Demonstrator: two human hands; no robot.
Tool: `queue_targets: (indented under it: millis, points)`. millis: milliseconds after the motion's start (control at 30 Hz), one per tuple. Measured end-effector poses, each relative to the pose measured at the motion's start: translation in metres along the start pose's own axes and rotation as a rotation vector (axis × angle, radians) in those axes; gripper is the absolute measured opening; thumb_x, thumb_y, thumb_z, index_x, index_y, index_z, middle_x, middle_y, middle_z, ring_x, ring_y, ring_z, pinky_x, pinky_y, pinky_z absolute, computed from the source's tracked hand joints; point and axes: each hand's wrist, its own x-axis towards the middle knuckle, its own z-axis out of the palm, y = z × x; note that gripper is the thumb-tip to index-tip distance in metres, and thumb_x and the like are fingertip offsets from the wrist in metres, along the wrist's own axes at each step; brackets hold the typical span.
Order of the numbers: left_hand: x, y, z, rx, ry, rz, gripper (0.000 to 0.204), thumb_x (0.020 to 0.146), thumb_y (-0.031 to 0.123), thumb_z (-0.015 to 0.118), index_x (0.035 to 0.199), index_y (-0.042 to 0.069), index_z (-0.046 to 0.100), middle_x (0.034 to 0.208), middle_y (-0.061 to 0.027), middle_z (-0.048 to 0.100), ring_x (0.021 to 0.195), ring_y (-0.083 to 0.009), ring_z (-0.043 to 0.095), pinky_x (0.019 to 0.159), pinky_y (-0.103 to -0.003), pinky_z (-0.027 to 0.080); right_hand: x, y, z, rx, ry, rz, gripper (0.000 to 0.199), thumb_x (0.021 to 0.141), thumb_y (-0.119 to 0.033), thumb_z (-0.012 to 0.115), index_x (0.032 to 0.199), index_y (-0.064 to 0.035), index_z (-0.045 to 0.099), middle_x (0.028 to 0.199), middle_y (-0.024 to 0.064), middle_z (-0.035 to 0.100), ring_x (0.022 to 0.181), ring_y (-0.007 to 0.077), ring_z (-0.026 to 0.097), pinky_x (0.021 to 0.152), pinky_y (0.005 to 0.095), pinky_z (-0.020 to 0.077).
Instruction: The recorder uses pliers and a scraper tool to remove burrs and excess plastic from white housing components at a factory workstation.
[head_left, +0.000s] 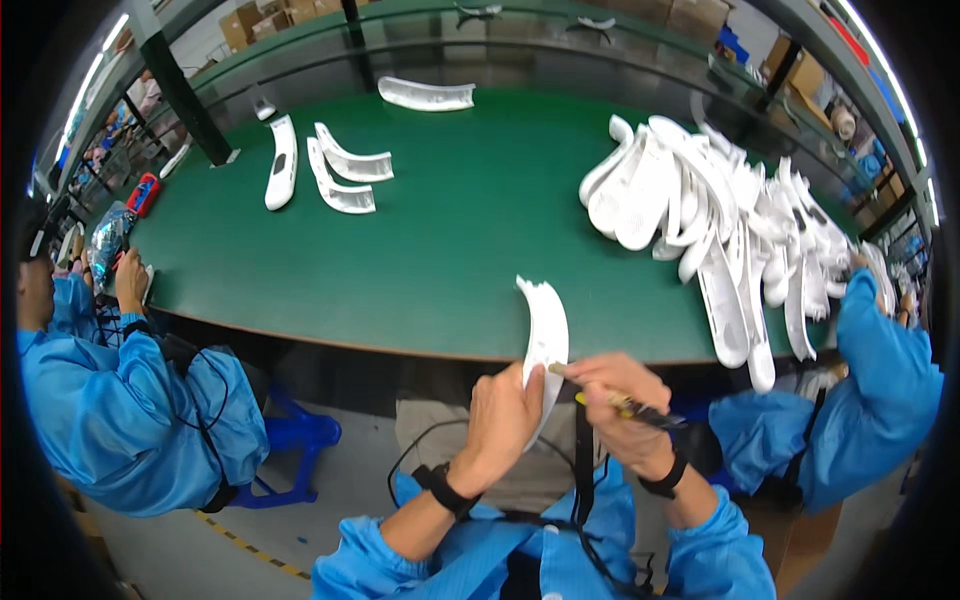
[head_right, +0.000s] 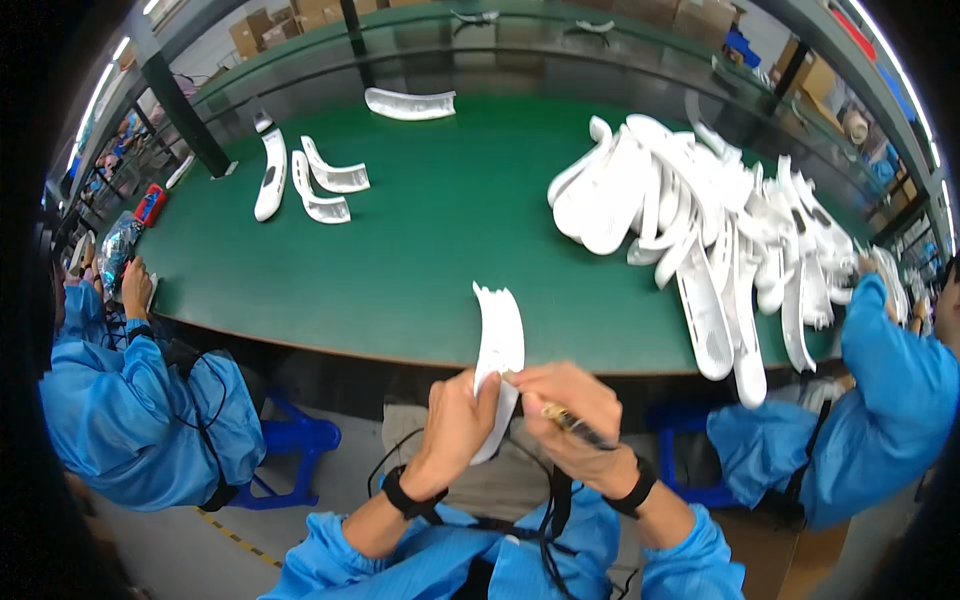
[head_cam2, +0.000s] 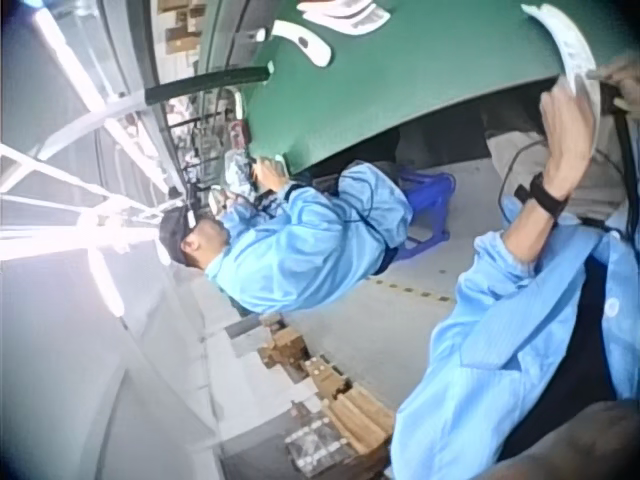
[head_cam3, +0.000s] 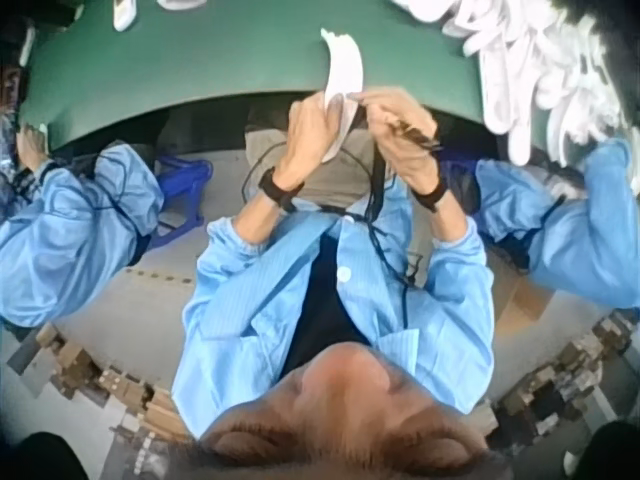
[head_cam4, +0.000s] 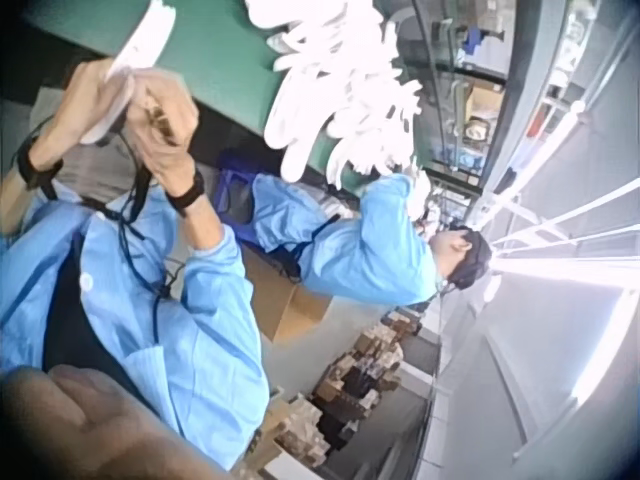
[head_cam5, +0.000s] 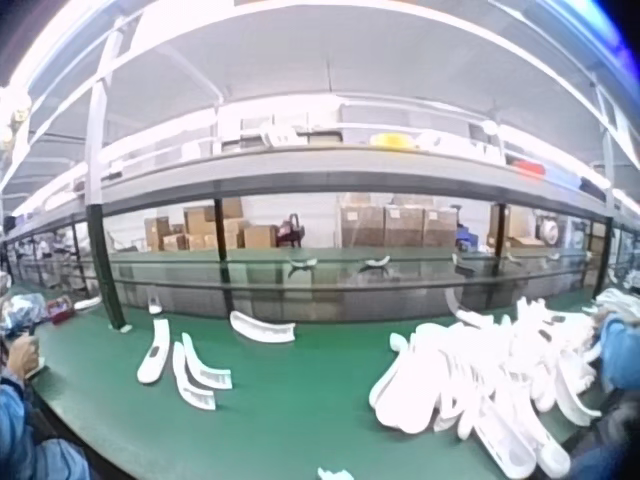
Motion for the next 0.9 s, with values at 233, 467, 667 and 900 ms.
queue_targets:
  millis: [233,467,667,900]
  points:
    - [-0.017,0.011,-0.028,0.214,0.110,0.273,0.014,0.084,0.014,0.065,0.093,0.003,0.068,0.076,-0.0158,0.066,0.067,-0.0316,0.066,0.056,-0.038,0.050,-0.017,-0.022,-0.011,0.715,0.087,0.554,0.013,0.096,-0.007,0.054,0.103,0.0044,0.055,0.087,0.0124,0.064,0.081,0.0156,0.062,0.077,0.0324,0.0532]
    - [0.001,0.018,-0.067,0.554,0.276,1.061,0.024,0.069,0.010,0.070,0.092,0.009,0.067,0.084,-0.0029,0.067,0.078,-0.0197,0.067,0.060,-0.027,0.051,-0.029,0.000,-0.006,0.617,-0.133,0.221,0.039,0.072,0.007,0.068,0.110,0.0021,0.069,0.091,0.0126,0.068,0.082,0.0201,0.065,0.072,0.0295,0.0508]
    - [0.008,0.007,-0.062,0.477,0.230,1.086,0.020,0.072,0.012,0.070,0.091,0.007,0.067,0.083,-0.0035,0.067,0.076,-0.0208,0.066,0.062,-0.029,0.053,-0.027,-0.002,0.000,0.668,-0.110,0.210,0.035,0.072,0.001,0.074,0.106,0.0018,0.070,0.092,0.0150,0.069,0.082,0.0223,0.066,0.071,0.0305,0.0511]
    - [0.006,0.002,-0.051,0.288,0.188,0.990,0.023,0.071,0.014,0.071,0.093,0.006,0.069,0.085,-0.0047,0.068,0.079,-0.0209,0.066,0.062,-0.029,0.054,-0.021,-0.012,0.000,0.623,-0.091,0.195,0.039,0.070,0.012,0.071,0.108,0.0025,0.070,0.092,0.0147,0.069,0.080,0.0208,0.065,0.070,0.0283,0.0500]
